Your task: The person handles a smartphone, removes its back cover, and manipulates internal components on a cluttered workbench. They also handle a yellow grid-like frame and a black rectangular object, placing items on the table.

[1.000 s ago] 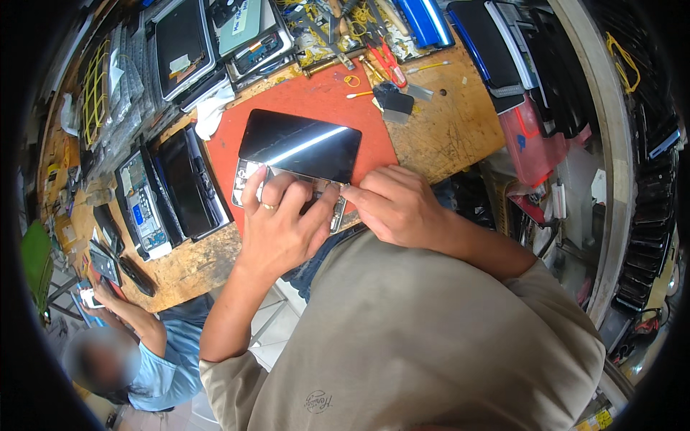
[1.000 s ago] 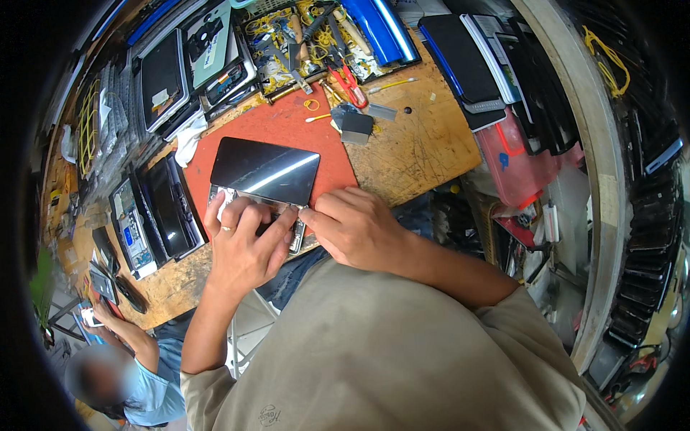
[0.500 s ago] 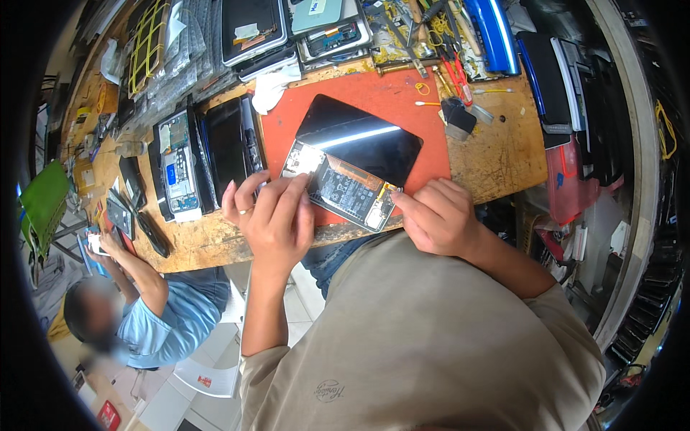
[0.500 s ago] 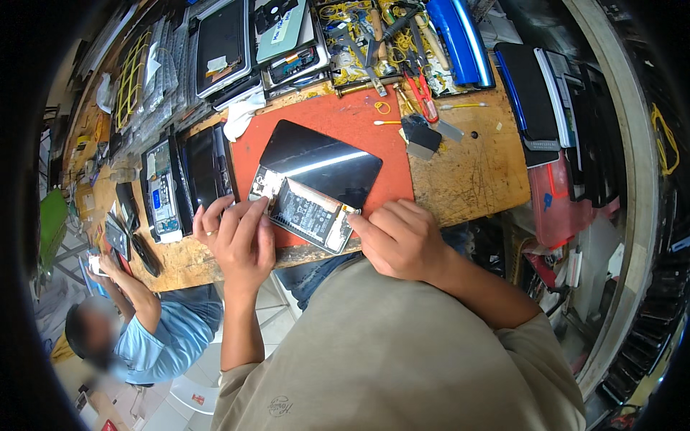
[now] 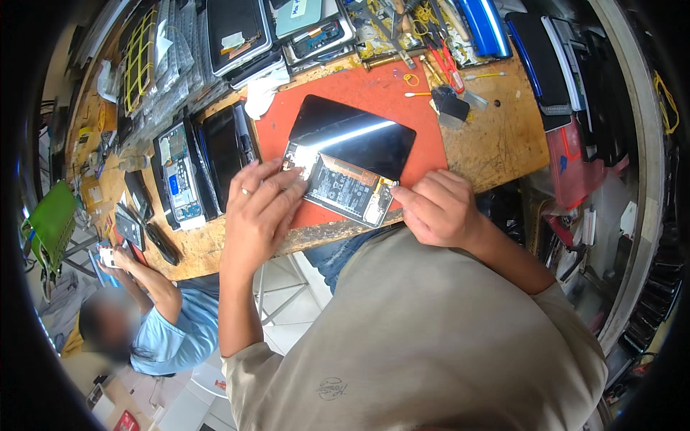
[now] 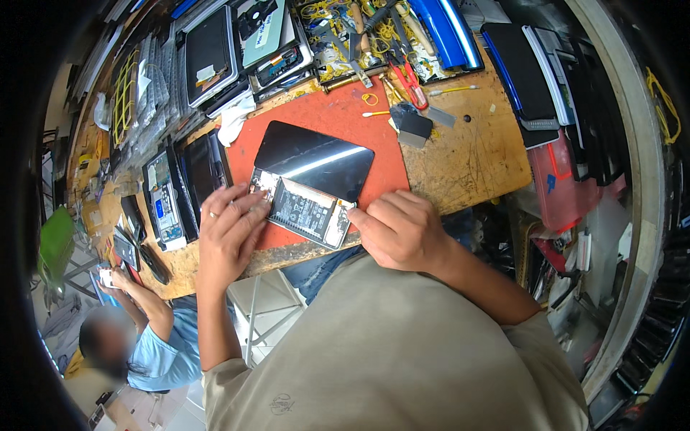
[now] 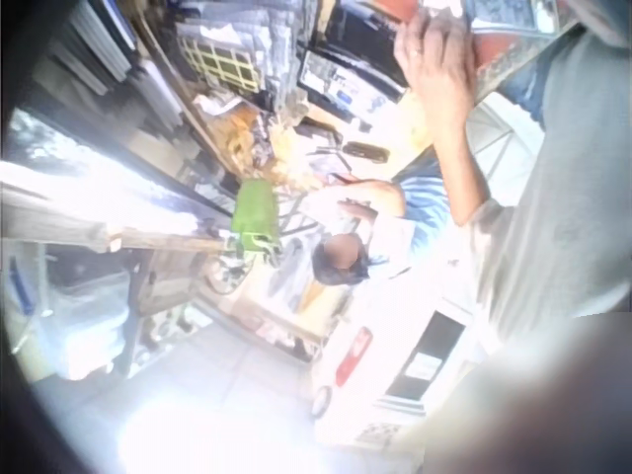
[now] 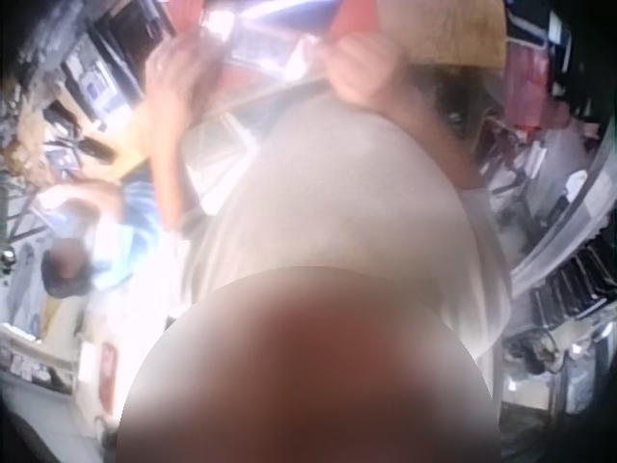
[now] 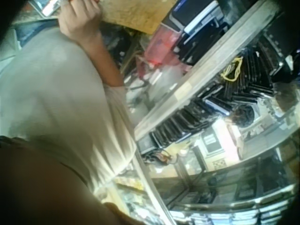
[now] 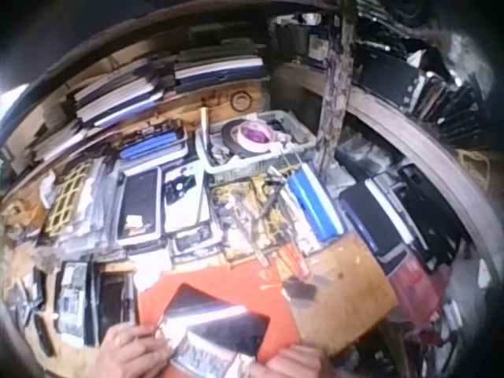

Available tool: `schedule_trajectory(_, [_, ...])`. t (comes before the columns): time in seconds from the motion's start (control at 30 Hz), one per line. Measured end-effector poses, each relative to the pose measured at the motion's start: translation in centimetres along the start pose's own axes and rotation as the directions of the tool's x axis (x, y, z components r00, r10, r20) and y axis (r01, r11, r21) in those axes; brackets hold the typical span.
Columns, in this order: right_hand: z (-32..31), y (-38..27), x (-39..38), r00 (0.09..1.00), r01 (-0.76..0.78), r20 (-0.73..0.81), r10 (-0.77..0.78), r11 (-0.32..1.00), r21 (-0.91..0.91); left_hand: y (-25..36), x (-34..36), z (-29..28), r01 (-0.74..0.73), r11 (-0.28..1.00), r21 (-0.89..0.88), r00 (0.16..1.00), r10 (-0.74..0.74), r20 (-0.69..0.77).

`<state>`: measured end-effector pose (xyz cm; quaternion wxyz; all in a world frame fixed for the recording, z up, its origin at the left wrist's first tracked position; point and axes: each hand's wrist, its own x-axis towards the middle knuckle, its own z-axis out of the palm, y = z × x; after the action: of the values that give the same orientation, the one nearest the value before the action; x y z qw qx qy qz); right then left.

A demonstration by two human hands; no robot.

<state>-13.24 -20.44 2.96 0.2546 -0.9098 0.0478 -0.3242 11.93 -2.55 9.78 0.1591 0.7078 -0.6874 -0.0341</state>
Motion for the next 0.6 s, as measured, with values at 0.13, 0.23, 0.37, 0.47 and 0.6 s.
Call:
schedule_trajectory(0.13, [0.2, 0.0, 0.1, 1.000, 0.005, 0.009, -0.005, 1.000, -0.003, 0.5, -1.1, 1.2, -0.083, 0.996, 0.031, 0.996, 0.084, -0.017])
schedule_trajectory(0.23, [0.2, 0.0, 0.2, 1.000, 0.014, 0.017, -0.014, 1.000, 0.002, 0.7, -1.3, 1.6, -0.113, 0.986, 0.120, 0.993, 0.116, -0.024])
schedule_trajectory(0.37, [0.1, 0.1, 0.1, 1.000, 0.013, 0.002, -0.013, 1.000, 0.011, 1.1, -1.1, 1.5, -0.120, 0.972, 0.203, 0.992, 0.124, -0.010])
schedule_trajectory(0.47, [0.1, 0.0, -0.1, 1.000, 0.002, 0.006, -0.002, 1.000, 0.003, 1.4, -1.0, 1.4, -0.080, 0.979, 0.187, 0.996, 0.084, -0.013])
schedule_trajectory(0.6, [0.2, 0.0, -0.2, 1.000, -0.009, -0.005, 0.009, 1.000, -0.001, 1.4, -1.0, 1.6, -0.075, 0.977, 0.202, 0.997, 0.080, -0.016])
